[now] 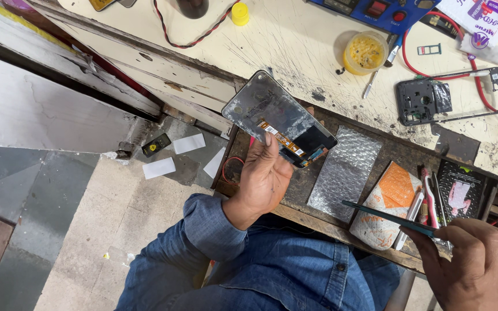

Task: The person cleans the inside of a disassembled phone housing with a toothbrush, pries at the phone frame with tweezers, presses a battery into the phone body, and handles the reassembled phone at a repair workbench.

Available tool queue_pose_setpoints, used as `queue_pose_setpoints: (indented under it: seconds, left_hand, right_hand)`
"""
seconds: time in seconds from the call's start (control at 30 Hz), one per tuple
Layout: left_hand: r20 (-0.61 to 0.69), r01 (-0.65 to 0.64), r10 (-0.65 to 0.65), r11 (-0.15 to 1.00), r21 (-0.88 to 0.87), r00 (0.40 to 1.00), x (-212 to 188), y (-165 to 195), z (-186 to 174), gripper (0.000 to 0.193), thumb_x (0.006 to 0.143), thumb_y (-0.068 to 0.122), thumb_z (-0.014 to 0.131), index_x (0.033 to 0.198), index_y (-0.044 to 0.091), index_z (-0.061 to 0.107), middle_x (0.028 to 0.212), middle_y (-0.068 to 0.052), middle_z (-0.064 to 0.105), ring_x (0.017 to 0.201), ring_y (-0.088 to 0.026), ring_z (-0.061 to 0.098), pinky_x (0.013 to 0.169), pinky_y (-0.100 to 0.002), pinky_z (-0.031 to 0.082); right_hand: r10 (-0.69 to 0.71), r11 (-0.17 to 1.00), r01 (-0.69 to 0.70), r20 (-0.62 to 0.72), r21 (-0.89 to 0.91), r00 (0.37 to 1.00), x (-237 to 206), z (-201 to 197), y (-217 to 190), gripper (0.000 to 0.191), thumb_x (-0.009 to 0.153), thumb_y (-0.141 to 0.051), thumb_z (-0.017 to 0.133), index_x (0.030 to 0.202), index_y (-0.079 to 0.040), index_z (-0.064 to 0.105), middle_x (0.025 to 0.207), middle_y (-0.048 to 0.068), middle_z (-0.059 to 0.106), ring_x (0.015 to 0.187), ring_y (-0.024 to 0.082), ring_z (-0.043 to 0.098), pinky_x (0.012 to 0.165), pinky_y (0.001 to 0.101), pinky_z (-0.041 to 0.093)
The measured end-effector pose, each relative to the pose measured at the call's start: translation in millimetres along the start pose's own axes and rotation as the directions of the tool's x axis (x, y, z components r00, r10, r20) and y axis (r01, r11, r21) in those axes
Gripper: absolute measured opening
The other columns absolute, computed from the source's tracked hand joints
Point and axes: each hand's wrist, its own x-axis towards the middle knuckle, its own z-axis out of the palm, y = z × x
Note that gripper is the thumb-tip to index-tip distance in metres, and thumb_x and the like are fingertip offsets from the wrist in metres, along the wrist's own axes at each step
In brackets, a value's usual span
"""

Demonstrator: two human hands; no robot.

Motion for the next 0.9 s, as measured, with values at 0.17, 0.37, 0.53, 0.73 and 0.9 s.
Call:
queue_pose_setpoints:
  seconds: [0.17, 0.37, 0.53, 0.73, 0.9]
  left_hand:
    - [0.01, 0.033, -0.033, 0.999, 0.001, 0.999, 1.4, 3.7, 0.2, 0.052, 0.115, 0.034, 0.045, 0.158, 0.006, 0.041, 0.165, -0.013, 0.043, 0.151, -0.025, 0.045, 0.128, -0.047, 0.036]
    - [-0.014, 0.026, -0.026, 1.0, -0.014, 1.0, 1.2, 1.5, -2.7, 0.05, 0.116, 0.034, 0.045, 0.158, 0.006, 0.041, 0.165, -0.014, 0.042, 0.151, -0.025, 0.044, 0.127, -0.048, 0.037]
    - [-0.011, 0.02, -0.02, 1.0, 0.011, 1.0, 1.2, 2.1, -3.0, 0.052, 0.115, 0.033, 0.045, 0.159, 0.007, 0.039, 0.166, -0.015, 0.041, 0.152, -0.026, 0.043, 0.128, -0.047, 0.035]
    - [0.018, 0.007, -0.007, 1.0, 0.003, 1.0, 1.9, 4.7, 2.0, 0.052, 0.115, 0.033, 0.044, 0.16, 0.008, 0.038, 0.166, -0.017, 0.04, 0.152, -0.031, 0.043, 0.128, -0.049, 0.035]
    - [-0.022, -0.016, 0.016, 1.0, 0.012, 1.0, 3.4, 5.0, 6.2, 0.049, 0.114, 0.032, 0.042, 0.159, 0.011, 0.037, 0.165, -0.018, 0.039, 0.152, -0.03, 0.042, 0.127, -0.052, 0.036]
  right_hand:
    - [-0.002, 1.0, 0.002, 0.009, -0.007, 1.0, -0.5, 0.2, 0.7, 0.051, 0.085, -0.023, 0.096, 0.112, -0.008, 0.055, 0.106, 0.008, 0.063, 0.087, 0.026, 0.059, 0.075, 0.0368, 0.047]
    - [-0.009, 1.0, 0.009, 0.0, -0.011, 1.0, 0.4, 1.4, 1.9, 0.051, 0.085, -0.023, 0.096, 0.111, -0.008, 0.055, 0.106, 0.008, 0.063, 0.089, 0.027, 0.06, 0.081, 0.0376, 0.051]
    - [-0.007, 1.0, 0.008, 0.011, -0.014, 1.0, 1.4, 0.6, 1.3, 0.052, 0.083, -0.023, 0.096, 0.111, -0.008, 0.055, 0.106, 0.009, 0.062, 0.088, 0.027, 0.059, 0.077, 0.0375, 0.049]
    - [-0.003, 1.0, 0.003, 0.004, -0.008, 1.0, 3.6, 0.7, -0.8, 0.054, 0.082, -0.023, 0.096, 0.113, -0.008, 0.055, 0.105, 0.009, 0.062, 0.089, 0.028, 0.06, 0.078, 0.0379, 0.05]
    - [-0.008, 1.0, 0.008, 0.015, -0.014, 1.0, 4.6, -0.7, -1.7, 0.052, 0.083, -0.023, 0.096, 0.111, -0.007, 0.055, 0.105, 0.009, 0.062, 0.086, 0.027, 0.058, 0.077, 0.0373, 0.05]
